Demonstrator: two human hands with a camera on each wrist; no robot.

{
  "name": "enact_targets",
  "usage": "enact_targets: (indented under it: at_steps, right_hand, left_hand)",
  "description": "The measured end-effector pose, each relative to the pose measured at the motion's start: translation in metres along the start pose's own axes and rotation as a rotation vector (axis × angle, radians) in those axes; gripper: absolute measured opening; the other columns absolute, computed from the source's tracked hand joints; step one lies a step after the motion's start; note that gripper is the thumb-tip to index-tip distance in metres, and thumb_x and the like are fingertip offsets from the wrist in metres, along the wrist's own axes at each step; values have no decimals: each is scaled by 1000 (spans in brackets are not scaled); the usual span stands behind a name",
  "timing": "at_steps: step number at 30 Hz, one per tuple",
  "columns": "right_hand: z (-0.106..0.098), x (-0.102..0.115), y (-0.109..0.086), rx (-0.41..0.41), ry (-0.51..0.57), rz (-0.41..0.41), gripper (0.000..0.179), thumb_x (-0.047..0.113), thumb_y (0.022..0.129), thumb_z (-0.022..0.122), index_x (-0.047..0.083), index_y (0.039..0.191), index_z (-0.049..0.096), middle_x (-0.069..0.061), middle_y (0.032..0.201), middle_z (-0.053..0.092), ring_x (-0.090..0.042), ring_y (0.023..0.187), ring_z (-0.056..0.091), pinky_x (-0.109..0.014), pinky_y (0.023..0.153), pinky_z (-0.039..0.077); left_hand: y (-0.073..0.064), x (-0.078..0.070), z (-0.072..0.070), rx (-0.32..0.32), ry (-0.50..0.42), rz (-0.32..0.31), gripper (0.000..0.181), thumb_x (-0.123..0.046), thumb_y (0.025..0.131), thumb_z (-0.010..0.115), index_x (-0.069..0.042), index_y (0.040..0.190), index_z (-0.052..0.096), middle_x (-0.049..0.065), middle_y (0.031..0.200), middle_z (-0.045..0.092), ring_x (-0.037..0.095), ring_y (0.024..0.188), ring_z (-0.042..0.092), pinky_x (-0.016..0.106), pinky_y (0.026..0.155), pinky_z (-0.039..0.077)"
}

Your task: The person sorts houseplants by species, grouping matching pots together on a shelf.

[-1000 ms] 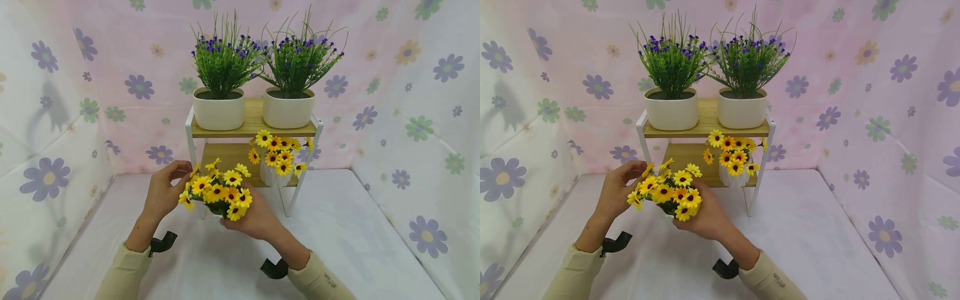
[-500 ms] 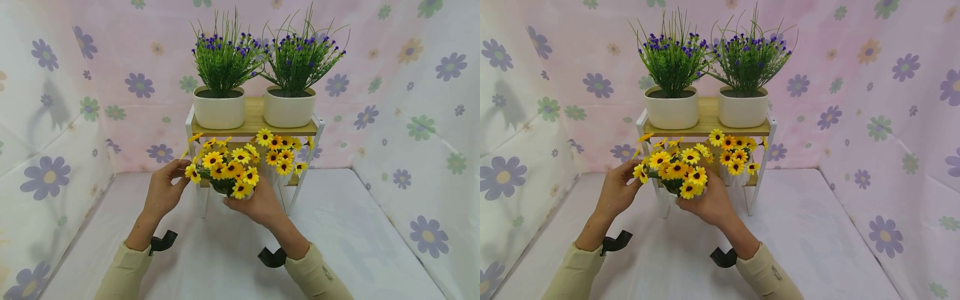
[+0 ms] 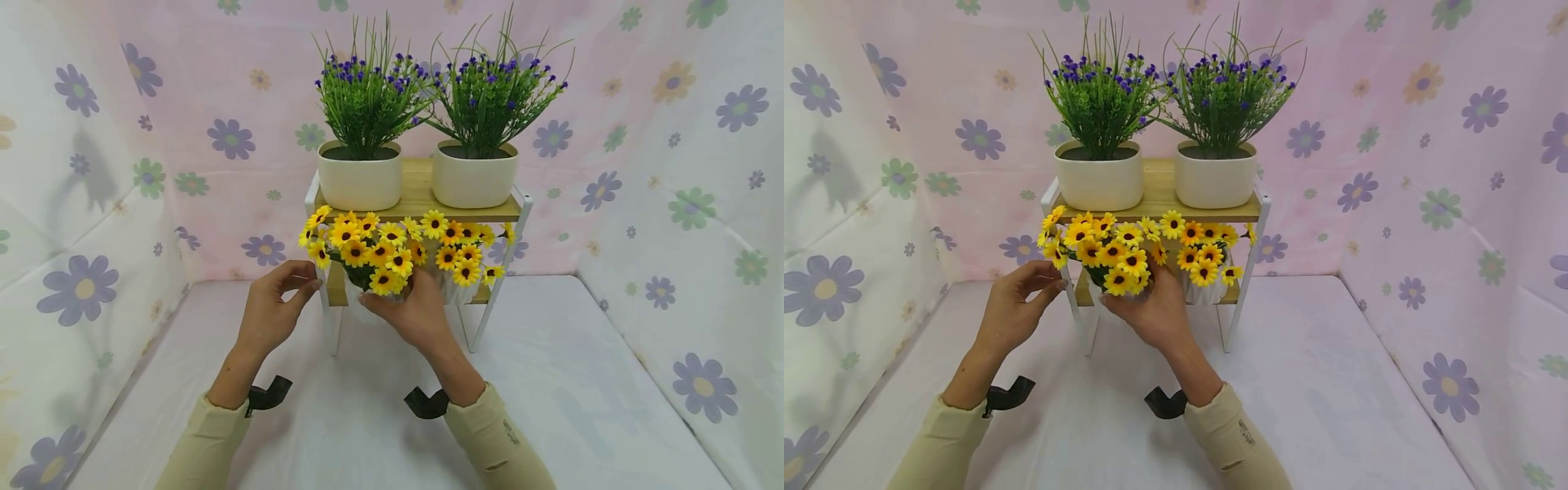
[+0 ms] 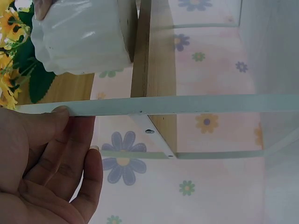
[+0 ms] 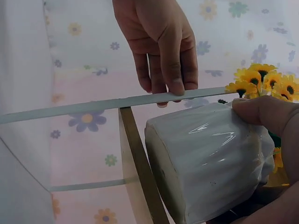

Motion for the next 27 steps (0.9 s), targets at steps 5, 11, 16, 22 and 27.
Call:
enact_targets:
  at_steps: [5, 11, 16, 22, 27]
  right_hand:
    - [6, -4, 7, -32, 56, -35, 78, 12, 80, 94, 20, 147, 55, 6, 142, 63, -15, 134, 58, -45, 117, 45]
    - [11, -10, 13, -59, 86, -60, 78, 9, 81, 93, 21, 147, 53, 6, 142, 61, -14, 135, 57, -41, 118, 44]
    - [14, -11, 18, -69, 90, -104, 78, 10, 83, 92, 21, 148, 50, 5, 143, 59, -13, 135, 57, -40, 118, 44]
    - [19, -13, 23, -77, 115, -132, 78, 7, 84, 91, 20, 149, 50, 4, 143, 59, -14, 135, 57, -40, 117, 45]
    - [21, -13, 24, -69, 112, -136, 76, 8, 86, 89, 17, 149, 49, 2, 143, 59, -15, 136, 57, -41, 118, 45]
  left_hand:
    - [0, 0, 0, 3, -4, -3, 18, -8, 102, 72, -7, 120, 72, 9, 116, 74, 29, 108, 74, 10, 91, 50]
    - [0, 2, 1, 3, -9, 3, 18, -8, 101, 72, -6, 120, 73, 10, 116, 74, 31, 108, 74, 10, 90, 50]
    - [1, 2, 1, -4, 4, 9, 18, -9, 101, 73, -7, 119, 73, 7, 115, 75, 30, 107, 75, 24, 94, 56]
    - [1, 2, 1, -7, 6, 15, 18, -9, 101, 73, -7, 119, 73, 7, 115, 75, 30, 108, 75, 12, 92, 50]
    - [1, 0, 1, -9, 5, 14, 19, -9, 101, 73, -7, 119, 73, 8, 115, 75, 31, 109, 75, 8, 91, 48]
Point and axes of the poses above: each hand's wrist, its own y-axis towards the middle knuckle, its own z-axis out of the palm, x = y × z, the point moved 6 cm from there along y, towards the middle knuckle
